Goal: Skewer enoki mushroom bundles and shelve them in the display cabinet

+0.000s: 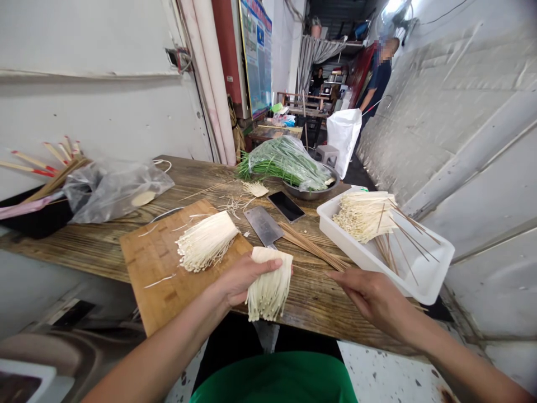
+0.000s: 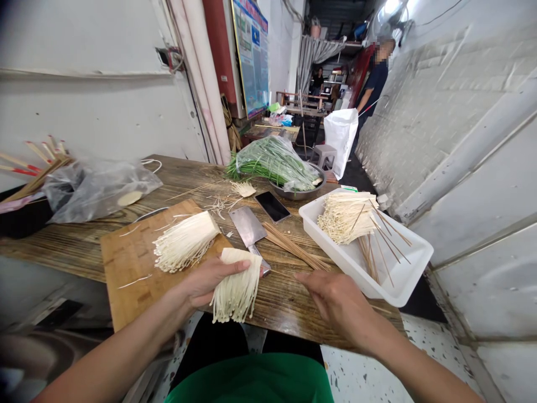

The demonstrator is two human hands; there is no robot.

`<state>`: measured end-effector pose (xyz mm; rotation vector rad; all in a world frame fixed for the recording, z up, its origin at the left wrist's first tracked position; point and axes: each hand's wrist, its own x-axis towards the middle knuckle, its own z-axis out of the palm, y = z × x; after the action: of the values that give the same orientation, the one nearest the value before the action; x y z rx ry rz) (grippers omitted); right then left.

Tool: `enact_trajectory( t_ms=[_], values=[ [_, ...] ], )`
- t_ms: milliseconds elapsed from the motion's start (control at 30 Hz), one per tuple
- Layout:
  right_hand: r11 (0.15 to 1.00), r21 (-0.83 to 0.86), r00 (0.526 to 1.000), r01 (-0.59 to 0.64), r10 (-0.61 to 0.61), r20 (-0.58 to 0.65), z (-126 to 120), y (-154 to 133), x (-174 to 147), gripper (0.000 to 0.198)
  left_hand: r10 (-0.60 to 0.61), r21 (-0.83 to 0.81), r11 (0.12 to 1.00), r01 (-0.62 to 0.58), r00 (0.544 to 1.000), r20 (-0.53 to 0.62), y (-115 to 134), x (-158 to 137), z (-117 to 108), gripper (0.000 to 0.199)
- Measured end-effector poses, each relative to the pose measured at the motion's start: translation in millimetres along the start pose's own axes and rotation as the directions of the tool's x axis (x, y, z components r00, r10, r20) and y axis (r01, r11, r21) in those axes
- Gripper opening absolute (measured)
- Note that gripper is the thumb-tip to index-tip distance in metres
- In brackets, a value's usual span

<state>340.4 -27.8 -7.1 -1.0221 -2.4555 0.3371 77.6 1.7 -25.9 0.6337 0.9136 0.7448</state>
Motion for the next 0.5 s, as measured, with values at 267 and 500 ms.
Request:
enact_trajectory(
  t_ms=[267, 500],
  values=[
    [0.998, 0.049, 0.999, -0.033, 0.032, 0.021, -1, 4, -2, 0.036, 0.033, 0.024, 0.999, -0.032, 0.998, -0.052, 1, -6, 9, 0.041],
    [0.994, 0.096, 0.999, -0.045, 0.043, 0.027, -2, -1, -4, 0.039, 0.084, 0.025, 0.996, -0.082, 0.991, -0.1, 0, -7, 16, 0.042]
  ],
)
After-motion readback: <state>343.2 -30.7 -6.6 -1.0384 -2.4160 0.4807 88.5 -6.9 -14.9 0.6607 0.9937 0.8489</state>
